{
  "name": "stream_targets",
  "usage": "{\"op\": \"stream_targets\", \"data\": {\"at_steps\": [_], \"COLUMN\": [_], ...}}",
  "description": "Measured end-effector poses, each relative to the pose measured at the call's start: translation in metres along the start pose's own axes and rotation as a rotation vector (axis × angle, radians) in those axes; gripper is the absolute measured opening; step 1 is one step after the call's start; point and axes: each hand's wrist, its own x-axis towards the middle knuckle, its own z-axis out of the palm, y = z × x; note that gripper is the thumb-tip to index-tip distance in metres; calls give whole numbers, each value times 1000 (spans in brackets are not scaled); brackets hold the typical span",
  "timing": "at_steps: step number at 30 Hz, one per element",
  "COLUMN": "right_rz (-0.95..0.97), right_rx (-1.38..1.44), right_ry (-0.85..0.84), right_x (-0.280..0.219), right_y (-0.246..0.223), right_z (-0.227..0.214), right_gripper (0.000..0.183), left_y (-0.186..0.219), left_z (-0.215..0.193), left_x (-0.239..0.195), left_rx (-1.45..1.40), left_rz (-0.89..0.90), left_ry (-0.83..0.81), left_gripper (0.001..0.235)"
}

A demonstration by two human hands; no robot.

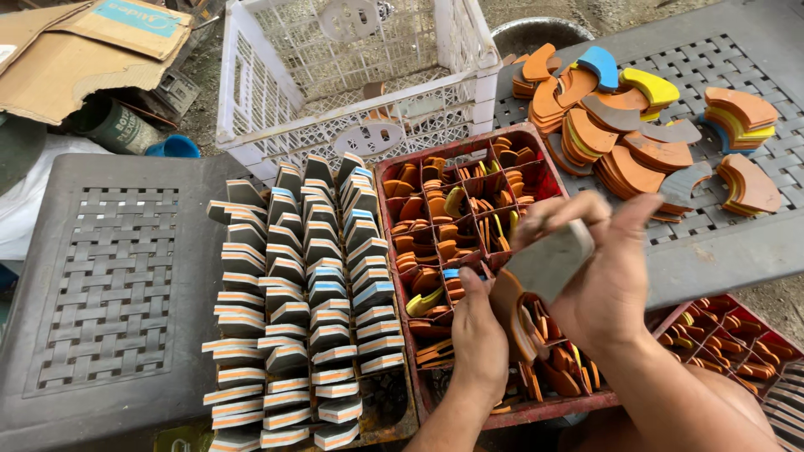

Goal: The person sits on the ground and repeatedly picks up small curved plastic pieces from a red crate, then presses them onto the edges of stacked rectangular blocks held in a wooden frame. The person handles the parts one at a time, turning them over and aligning them before placing them into the frame.

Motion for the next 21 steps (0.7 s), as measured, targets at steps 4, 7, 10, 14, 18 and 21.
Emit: {"op": "stream_targets", "data": {"at_steps": [4,7,10,14,18,21], "right_rz": [130,-46,-80,-66,-316,-356], "right_rx": [-232,-527,-602,-618,-719,-742], "right_ry": [-179,-294,-383,-453,-405,-406], "right_x": [5,8,7,6,-5,-12], "right_y": [11,25,31,32,28,24], "right_z": [-4,-11,-22,-24,-8,6], "right_gripper": [96,102,103,102,97,95], "left_y": [-7,-16,-23,-28,-30,-28], "left_z": [-11,-10,-7,-10,-11,-9], "left_x": [1,-3,-7,-9,-11,-16], "left_rx": [-371,-452,-438,-391,-350,-341], "left_rz": [-400,-590,-610,-559,-346,-394], "left_ry": [-209,-341,-405,-379,-445,-338], "left_gripper": [58,53,49,43,32,35]}}
